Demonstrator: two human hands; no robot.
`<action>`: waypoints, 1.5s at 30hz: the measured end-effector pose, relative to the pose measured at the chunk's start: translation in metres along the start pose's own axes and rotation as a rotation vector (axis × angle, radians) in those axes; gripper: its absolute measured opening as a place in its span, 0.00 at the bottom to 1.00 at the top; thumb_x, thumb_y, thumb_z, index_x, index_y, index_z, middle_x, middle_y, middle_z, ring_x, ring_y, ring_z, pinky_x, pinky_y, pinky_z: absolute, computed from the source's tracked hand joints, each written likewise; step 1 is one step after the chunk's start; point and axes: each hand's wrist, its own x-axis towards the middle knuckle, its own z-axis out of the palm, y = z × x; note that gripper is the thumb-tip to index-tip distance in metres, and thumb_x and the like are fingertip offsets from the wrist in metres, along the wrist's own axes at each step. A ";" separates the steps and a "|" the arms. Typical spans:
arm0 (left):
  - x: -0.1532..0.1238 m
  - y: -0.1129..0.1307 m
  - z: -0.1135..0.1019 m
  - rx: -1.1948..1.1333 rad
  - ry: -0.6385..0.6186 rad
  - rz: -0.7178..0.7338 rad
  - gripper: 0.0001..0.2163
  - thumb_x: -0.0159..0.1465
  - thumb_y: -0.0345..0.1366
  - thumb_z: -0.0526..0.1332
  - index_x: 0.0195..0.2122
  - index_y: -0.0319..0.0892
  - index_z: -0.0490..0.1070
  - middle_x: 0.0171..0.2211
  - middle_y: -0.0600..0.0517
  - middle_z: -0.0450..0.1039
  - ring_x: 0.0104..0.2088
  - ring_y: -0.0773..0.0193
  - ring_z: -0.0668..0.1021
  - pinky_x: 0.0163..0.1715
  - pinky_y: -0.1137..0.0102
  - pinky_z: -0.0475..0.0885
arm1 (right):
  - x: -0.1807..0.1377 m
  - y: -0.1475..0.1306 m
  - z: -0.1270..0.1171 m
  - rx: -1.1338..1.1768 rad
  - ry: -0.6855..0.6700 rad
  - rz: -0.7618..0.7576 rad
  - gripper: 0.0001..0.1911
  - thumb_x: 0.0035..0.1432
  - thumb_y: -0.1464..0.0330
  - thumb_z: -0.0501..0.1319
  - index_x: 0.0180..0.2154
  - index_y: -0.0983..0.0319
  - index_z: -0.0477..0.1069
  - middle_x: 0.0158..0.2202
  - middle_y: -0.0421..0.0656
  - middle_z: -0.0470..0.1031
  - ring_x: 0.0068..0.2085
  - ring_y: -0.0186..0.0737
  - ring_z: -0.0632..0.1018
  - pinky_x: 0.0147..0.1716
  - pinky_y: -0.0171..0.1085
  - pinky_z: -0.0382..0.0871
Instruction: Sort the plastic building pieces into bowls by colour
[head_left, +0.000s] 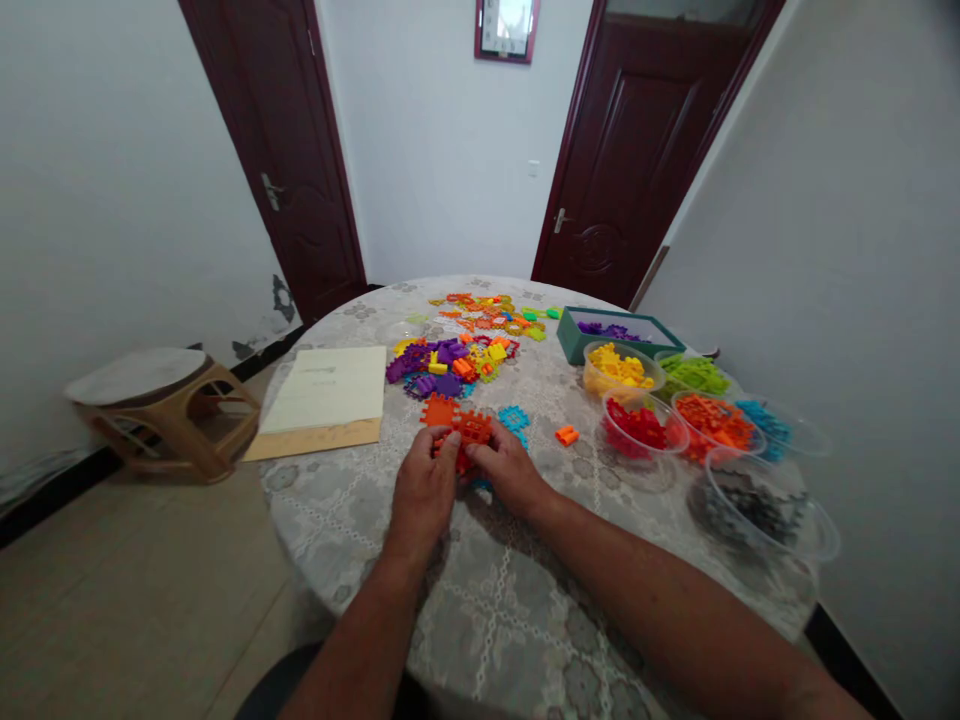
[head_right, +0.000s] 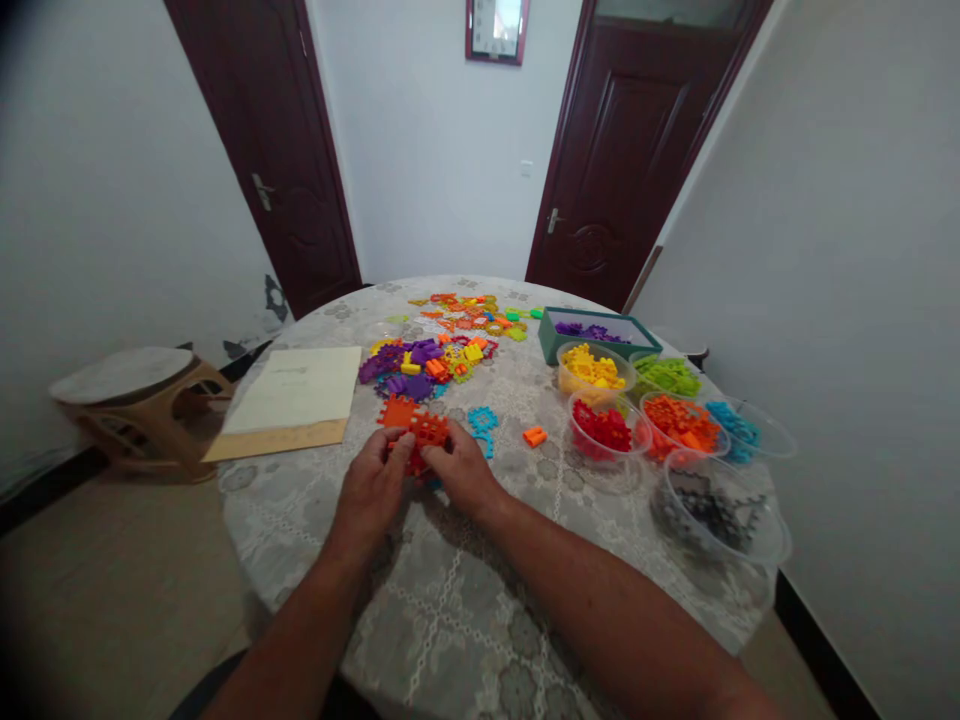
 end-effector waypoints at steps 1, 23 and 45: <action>-0.001 -0.001 0.000 0.033 0.012 0.032 0.07 0.68 0.42 0.63 0.42 0.46 0.79 0.39 0.48 0.80 0.40 0.53 0.80 0.46 0.64 0.71 | 0.000 0.001 0.001 0.009 0.004 0.011 0.18 0.54 0.63 0.70 0.46 0.58 0.75 0.38 0.41 0.80 0.34 0.40 0.80 0.28 0.37 0.79; -0.006 -0.009 0.007 -0.113 -0.169 -0.083 0.20 0.74 0.48 0.52 0.60 0.44 0.70 0.59 0.42 0.76 0.58 0.52 0.78 0.56 0.58 0.74 | -0.002 0.001 0.006 0.095 -0.067 0.101 0.09 0.46 0.69 0.67 0.33 0.60 0.73 0.29 0.37 0.75 0.29 0.35 0.75 0.31 0.33 0.72; 0.005 -0.003 -0.023 0.550 -0.079 0.139 0.13 0.67 0.38 0.58 0.25 0.46 0.61 0.22 0.58 0.62 0.25 0.66 0.66 0.30 0.69 0.56 | 0.004 -0.013 -0.017 0.116 -0.143 0.378 0.16 0.44 0.67 0.71 0.37 0.62 0.74 0.32 0.43 0.81 0.30 0.39 0.80 0.27 0.36 0.78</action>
